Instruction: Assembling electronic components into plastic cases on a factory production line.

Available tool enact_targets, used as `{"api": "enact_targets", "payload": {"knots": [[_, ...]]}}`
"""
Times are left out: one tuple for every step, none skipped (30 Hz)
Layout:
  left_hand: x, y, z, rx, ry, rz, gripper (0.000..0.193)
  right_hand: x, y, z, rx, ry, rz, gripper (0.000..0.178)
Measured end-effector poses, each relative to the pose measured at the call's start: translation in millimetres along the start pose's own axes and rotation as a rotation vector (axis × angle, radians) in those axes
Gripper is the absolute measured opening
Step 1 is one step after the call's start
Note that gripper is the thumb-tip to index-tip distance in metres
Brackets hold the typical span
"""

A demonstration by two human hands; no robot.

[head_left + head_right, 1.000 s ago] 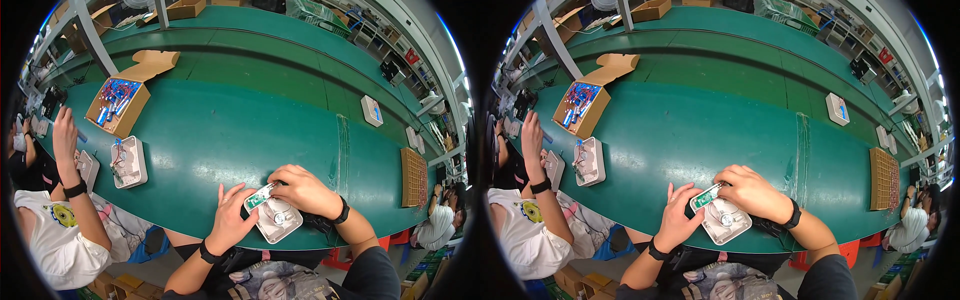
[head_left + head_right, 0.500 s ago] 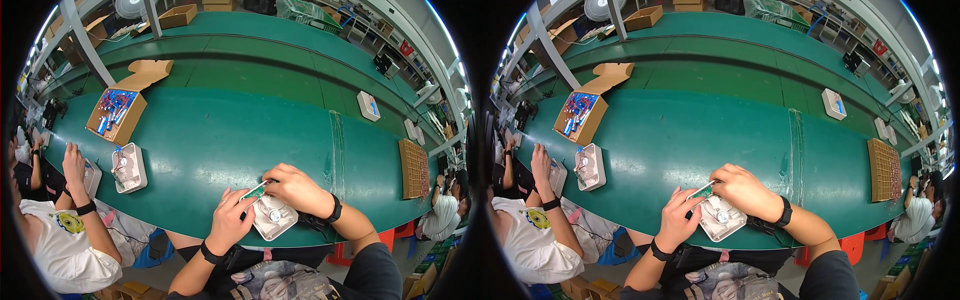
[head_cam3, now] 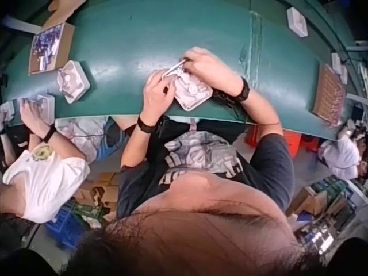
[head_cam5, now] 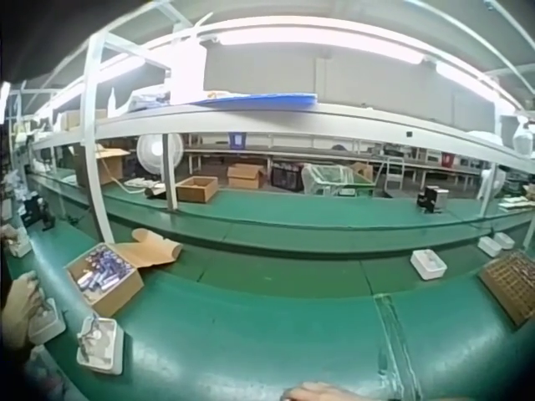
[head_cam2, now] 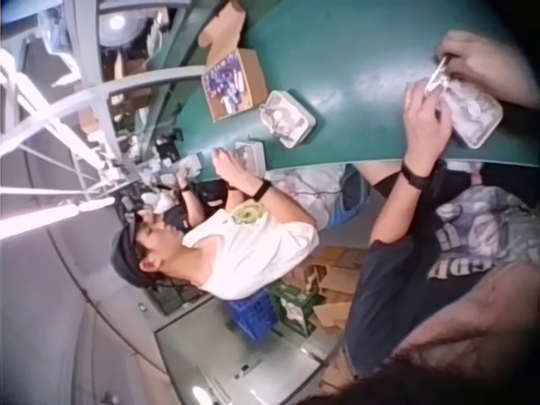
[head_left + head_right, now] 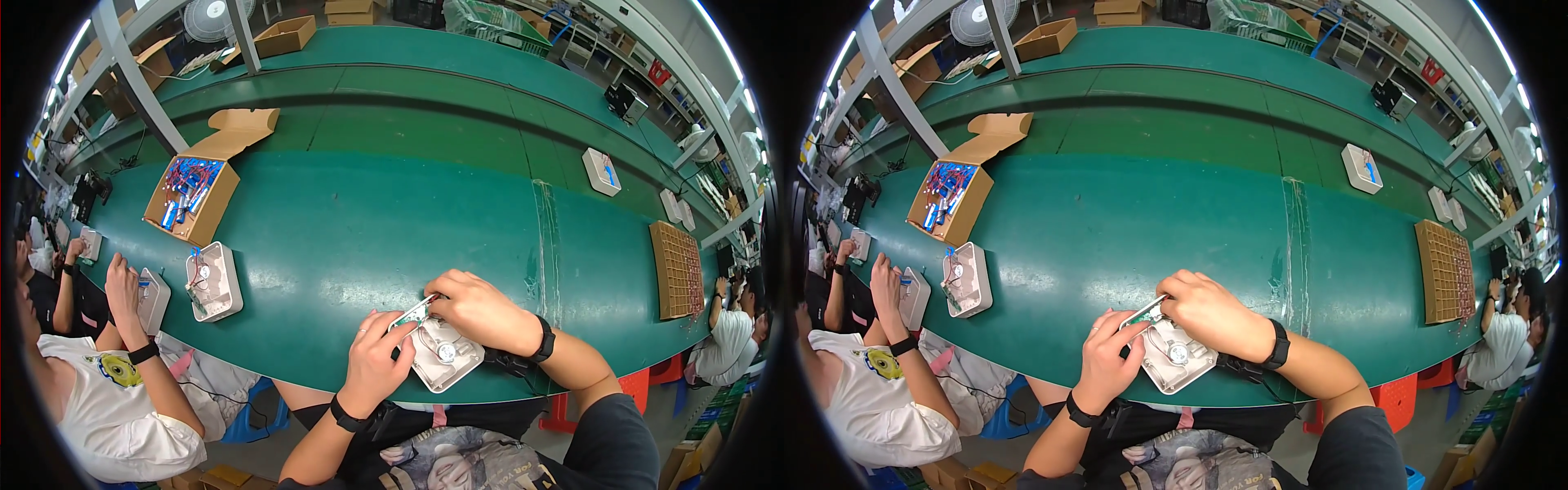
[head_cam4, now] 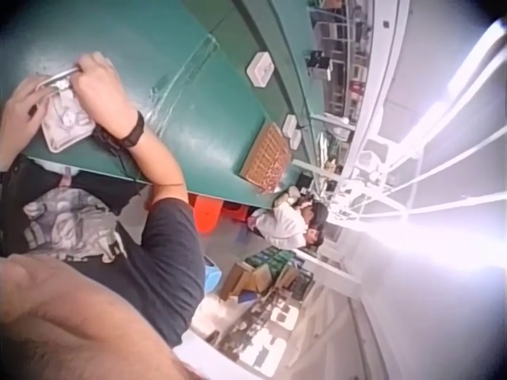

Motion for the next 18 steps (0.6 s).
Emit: {"api": "enact_targets", "payload": {"knots": [[0.5, 0.2, 0.1, -0.001, 0.001, 0.001, 0.025, 2.3, -0.3, 0.2, 0.0, 0.002, 0.0, 0.018], [0.9, 0.4, -0.1, -0.002, -0.007, 0.001, 0.025, 8.1, -1.2, -1.9, 0.033, -0.036, 0.01, 0.016], [1.7, 0.9, -0.5, -0.004, -0.014, 0.001, 0.025, 14.9, -2.3, -3.4, 0.066, -0.073, 0.02, 0.015], [2.1, 0.6, -0.4, -0.005, -0.021, 0.001, 0.025, 22.1, -2.9, -3.8, 0.1, -0.11, 0.029, 0.014], [3.9, 0.7, -0.4, -0.006, -0.018, 0.006, 0.025, 26.7, -3.8, 1.4, 0.101, -0.105, 0.028, 0.014], [4.7, 1.2, -1.2, 0.009, -0.017, -0.007, 0.025, 33.7, -4.1, 13.8, 0.064, -0.138, 0.06, 0.014], [6.0, 2.0, -1.7, 0.024, -0.016, -0.019, 0.024, 40.3, -3.5, 25.5, 0.027, -0.171, 0.093, 0.014], [6.6, 2.8, -1.7, 0.039, -0.015, -0.03, 0.024, 47.0, -1.0, 33.1, -0.01, -0.203, 0.126, 0.015], [9.6, 4.6, -1.9, 0.04, -0.017, -0.026, 0.024, 50.0, 0.8, 31.5, -0.005, -0.201, 0.126, 0.015], [12.8, 6.7, -2.1, 0.044, -0.044, -0.018, 0.024, 47.4, 3.0, 29.1, -0.024, -0.207, 0.051, 0.015], [15.6, 8.7, -2.3, 0.048, -0.072, -0.011, 0.023, 44.3, 5.6, 25.9, -0.043, -0.213, -0.023, 0.016], [17.6, 10.2, -2.8, 0.052, -0.099, -0.004, 0.023, 39.2, 7.5, 23.3, -0.063, -0.219, -0.097, 0.017], [18.0, 11.3, -3.7, 0.053, -0.102, -0.001, 0.023, 37.1, 5.7, 18.3, -0.059, -0.219, -0.097, 0.017], [18.4, 13.0, -3.7, 0.047, -0.118, 0.018, 0.022, 30.0, 4.2, 9.5, -0.053, -0.224, -0.122, 0.018], [19.2, 13.9, -3.3, 0.042, -0.134, 0.038, 0.021, 22.8, 2.3, 1.4, -0.048, -0.229, -0.147, 0.02], [20.9, 14.6, -2.8, 0.037, -0.15, 0.058, 0.02, 18.6, 2.2, -3.3, -0.042, -0.235, -0.172, 0.021], [21.9, 15.4, -2.9, 0.035, -0.148, 0.057, 0.02, 19.2, 3.0, -2.7, -0.044, -0.233, -0.171, 0.021], [23.2, 15.1, -3.2, 0.037, -0.138, 0.042, 0.02, 20.8, 3.3, 3.5, -0.085, -0.281, -0.151, 0.022]]}}
Point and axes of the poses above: each hand's wrist, its own y-axis away from the middle knuckle, its own x-axis out of the back of the hand, z = x × y, the point moved 9 cm from there along -y, towards the middle knuckle, and after that the axes turned 14 degrees about -y, right-handed, at the moved point
